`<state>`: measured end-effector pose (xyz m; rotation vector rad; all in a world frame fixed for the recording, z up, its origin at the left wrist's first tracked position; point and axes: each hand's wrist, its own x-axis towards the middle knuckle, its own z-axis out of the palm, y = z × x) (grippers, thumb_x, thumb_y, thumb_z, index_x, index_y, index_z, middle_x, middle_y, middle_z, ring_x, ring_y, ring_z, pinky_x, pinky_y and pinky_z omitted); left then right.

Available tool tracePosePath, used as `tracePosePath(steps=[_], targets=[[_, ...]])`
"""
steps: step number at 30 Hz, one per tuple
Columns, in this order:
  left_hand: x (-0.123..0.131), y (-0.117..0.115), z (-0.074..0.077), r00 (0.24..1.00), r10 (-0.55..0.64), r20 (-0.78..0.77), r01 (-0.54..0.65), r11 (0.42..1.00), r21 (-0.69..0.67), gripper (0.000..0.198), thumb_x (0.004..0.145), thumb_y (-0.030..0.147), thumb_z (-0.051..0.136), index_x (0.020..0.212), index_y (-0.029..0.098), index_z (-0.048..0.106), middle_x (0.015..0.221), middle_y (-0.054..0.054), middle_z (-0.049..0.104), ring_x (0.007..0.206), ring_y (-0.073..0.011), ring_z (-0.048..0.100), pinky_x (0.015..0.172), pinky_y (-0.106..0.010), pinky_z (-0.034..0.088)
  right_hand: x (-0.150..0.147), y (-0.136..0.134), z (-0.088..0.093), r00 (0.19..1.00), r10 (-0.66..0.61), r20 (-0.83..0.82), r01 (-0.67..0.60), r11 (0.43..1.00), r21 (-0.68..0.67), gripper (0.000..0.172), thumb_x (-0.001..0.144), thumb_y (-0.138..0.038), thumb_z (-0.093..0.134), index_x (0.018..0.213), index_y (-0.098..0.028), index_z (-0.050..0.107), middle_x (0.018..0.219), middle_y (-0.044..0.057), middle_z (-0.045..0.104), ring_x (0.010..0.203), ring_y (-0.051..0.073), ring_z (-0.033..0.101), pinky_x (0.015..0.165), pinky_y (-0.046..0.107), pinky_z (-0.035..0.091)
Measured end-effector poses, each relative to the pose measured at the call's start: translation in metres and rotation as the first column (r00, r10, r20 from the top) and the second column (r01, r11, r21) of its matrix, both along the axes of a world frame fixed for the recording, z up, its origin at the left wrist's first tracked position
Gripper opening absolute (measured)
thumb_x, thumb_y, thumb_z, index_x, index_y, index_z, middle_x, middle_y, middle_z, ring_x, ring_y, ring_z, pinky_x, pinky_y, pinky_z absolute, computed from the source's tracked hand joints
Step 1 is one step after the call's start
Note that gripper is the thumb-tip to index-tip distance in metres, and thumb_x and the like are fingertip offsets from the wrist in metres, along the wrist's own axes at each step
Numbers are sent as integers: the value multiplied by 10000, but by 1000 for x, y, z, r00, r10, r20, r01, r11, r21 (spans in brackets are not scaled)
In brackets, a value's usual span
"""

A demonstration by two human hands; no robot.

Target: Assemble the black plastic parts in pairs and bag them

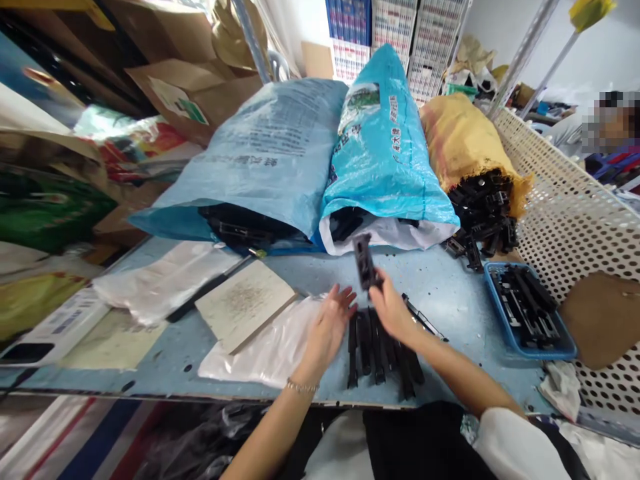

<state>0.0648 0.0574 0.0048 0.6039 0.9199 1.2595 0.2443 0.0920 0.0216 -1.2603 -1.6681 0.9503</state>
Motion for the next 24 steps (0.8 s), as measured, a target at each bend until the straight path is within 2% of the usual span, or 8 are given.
tracePosePath(steps=[2, 4, 9, 11, 13, 17, 22, 24], targets=[[6, 8, 21, 992, -44, 122, 51, 997, -55, 620, 778, 626, 757, 1227, 220, 622, 1111, -84, 727, 994, -231, 710, 876, -368, 582, -3, -51, 1, 964, 142, 224, -174, 976, 129, 526, 1012, -435, 457, 1484, -211, 397, 1254, 138, 644, 1034, 249, 647, 894, 412, 534], [9, 6, 36, 990, -106, 91, 111, 992, -57, 525, 768, 585, 786, 1065, 176, 646, 842, -29, 701, 742, -163, 674, 687, -279, 554, 0, -73, 11, 919, 182, 350, -269, 939, 217, 398, 1032, -394, 420, 1373, -205, 500, 1116, 114, 680, 935, 235, 648, 825, 396, 539], [12, -27, 51, 958, -281, -59, 281, 960, -14, 481, 743, 561, 809, 912, 170, 585, 639, 34, 603, 543, -97, 534, 525, -218, 440, 14, -36, 47, 854, -26, 520, -230, 877, 422, 411, 1043, -520, 371, 1069, -176, 595, 911, 107, 641, 833, 238, 572, 772, 396, 503], [14, -38, 52, 953, -292, -81, 291, 956, -24, 487, 755, 573, 793, 938, 180, 571, 636, 38, 599, 529, -102, 530, 517, -228, 439, 10, -21, 54, 829, 30, 559, -294, 873, 388, 470, 1038, -576, 337, 923, -193, 584, 870, 105, 625, 840, 243, 562, 773, 397, 491], [14, -42, 51, 960, -240, -142, 242, 970, -8, 476, 764, 572, 786, 939, 186, 570, 630, 38, 593, 525, -107, 528, 512, -233, 436, 0, -17, 56, 875, 129, 467, -276, 925, 262, 505, 1062, -565, 249, 853, -208, 539, 785, 62, 592, 774, 209, 560, 732, 356, 484], [2, -38, 49, 983, -73, -171, 75, 997, 3, 468, 742, 573, 805, 898, 190, 584, 639, 33, 583, 537, -106, 523, 506, -230, 437, -22, -38, 54, 920, 298, 256, -302, 953, -25, 582, 1082, -537, 109, 812, -210, 507, 697, 2, 536, 652, 149, 526, 646, 286, 457], [-14, -38, 54, 999, -39, 3, 39, 992, -116, 469, 730, 530, 827, 958, 182, 612, 759, 20, 601, 567, -84, 528, 495, -203, 433, -37, -86, 40, 755, 392, 526, -533, 834, 142, 509, 1029, -598, 389, 813, -181, 586, 837, 94, 627, 816, 213, 550, 763, 357, 464], [-15, -44, 54, 998, -48, 36, 52, 992, -119, 466, 741, 522, 820, 991, 190, 608, 780, 22, 599, 559, -78, 515, 483, -202, 421, -42, -103, 31, 759, 387, 524, -502, 860, 91, 454, 1053, -514, 395, 824, -176, 594, 837, 93, 632, 814, 206, 560, 757, 343, 465]])
